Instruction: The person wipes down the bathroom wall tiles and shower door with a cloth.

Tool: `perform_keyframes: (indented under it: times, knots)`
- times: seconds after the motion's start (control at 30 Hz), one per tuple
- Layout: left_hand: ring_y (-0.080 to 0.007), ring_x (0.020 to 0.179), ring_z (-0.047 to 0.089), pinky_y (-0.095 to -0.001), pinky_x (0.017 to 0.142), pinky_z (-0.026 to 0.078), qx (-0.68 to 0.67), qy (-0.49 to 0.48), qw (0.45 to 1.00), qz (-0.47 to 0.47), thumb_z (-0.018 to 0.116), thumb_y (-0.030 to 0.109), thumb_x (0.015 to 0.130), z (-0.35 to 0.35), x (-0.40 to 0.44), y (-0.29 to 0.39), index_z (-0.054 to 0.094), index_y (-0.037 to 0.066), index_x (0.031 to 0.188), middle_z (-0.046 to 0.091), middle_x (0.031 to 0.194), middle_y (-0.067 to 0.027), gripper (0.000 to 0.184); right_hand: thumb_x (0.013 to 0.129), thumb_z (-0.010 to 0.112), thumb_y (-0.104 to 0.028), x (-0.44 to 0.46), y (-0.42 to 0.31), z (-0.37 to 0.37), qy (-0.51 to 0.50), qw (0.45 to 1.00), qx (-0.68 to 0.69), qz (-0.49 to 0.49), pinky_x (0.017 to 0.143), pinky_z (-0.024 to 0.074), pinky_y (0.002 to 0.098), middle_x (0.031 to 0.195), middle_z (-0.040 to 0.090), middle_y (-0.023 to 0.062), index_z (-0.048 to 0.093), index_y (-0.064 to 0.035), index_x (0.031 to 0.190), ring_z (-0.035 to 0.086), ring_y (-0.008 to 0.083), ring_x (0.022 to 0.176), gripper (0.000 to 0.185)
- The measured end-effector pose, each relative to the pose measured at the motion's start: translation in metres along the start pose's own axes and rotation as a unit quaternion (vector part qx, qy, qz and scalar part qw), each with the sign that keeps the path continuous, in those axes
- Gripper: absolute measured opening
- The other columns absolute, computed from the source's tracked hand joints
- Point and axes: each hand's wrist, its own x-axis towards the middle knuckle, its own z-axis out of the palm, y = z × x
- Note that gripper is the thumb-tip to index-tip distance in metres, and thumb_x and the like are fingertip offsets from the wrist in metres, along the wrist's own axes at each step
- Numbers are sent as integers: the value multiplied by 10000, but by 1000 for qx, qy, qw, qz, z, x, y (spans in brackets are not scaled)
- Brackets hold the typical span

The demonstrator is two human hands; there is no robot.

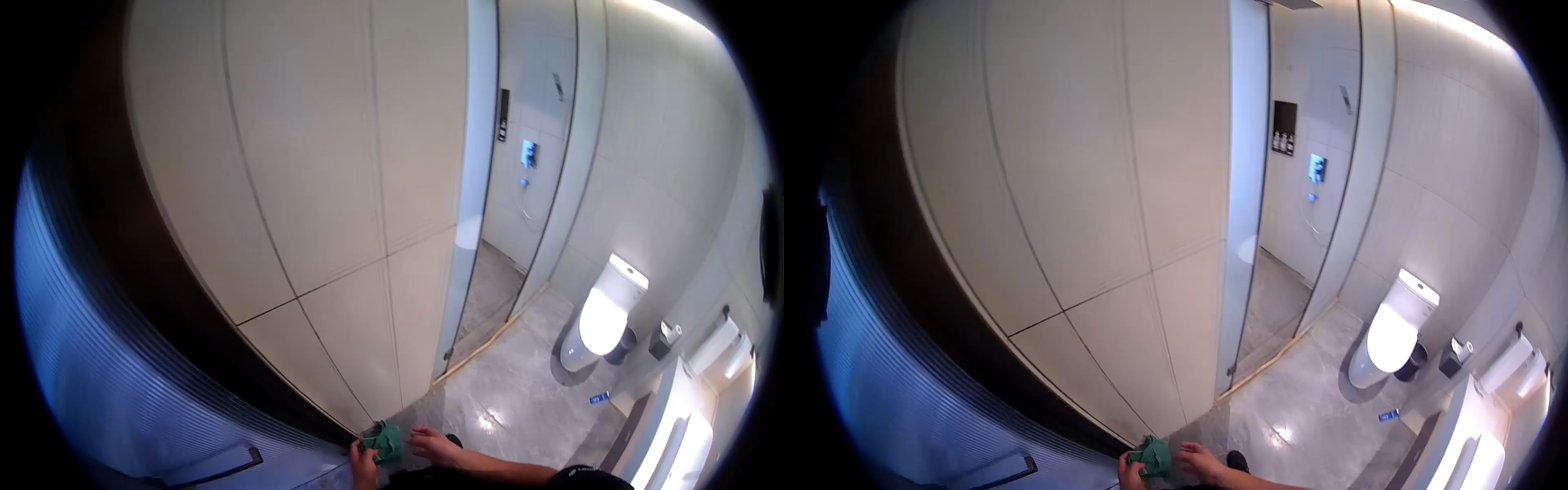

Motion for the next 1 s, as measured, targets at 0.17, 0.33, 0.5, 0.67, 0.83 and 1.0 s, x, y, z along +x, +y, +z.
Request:
perform_keyframes:
  times: [0.17,0.33,0.5,0.67,0.83,1.0]
  knots:
    - [-252,945,552,-381,846,460,-111,33,993,5,464,80,855,14,-15,10,513,15,1172,579,1030,-137,327,892,628,-133,46,48,-36,-117,985,109,70,897,488,355,1064,596,70,529,-58,1106,597,220,1010,247]
    - [-298,919,558,-411,829,453,273,66,941,188,620,123,841,30,-33,39,505,21,1126,588,1007,-170,323,901,619,-134,21,33,-7,-83,993,87,2,879,492,357,1074,591,78,544,-65,1041,602,227,972,173]
    - [-297,919,566,-401,829,457,254,53,950,172,677,149,823,38,-45,72,493,28,1149,594,1013,-172,393,887,576,-381,50,58,-20,-36,997,-17,-68,694,513,328,1059,638,134,559,-98,1191,617,219,904,416]
    - [-233,961,575,-352,835,473,204,67,969,124,635,118,870,11,-24,15,489,34,1141,598,1036,-144,319,901,574,-266,21,33,-8,-48,998,45,-11,826,489,364,1163,575,106,461,-125,1241,585,240,1018,386]
    - [-220,970,579,-327,836,477,219,40,970,102,599,104,904,10,-26,21,491,35,1136,594,1052,-133,265,906,563,-154,8,26,-4,-63,994,93,-10,910,464,418,1092,583,49,529,-82,1115,573,214,1045,223]
    - [-213,963,586,-325,812,484,229,24,963,142,601,131,912,11,-22,21,521,31,1096,604,1018,-117,224,893,543,-144,-5,20,0,-55,991,118,-17,957,437,438,1155,577,63,515,-75,1180,550,222,1095,297]
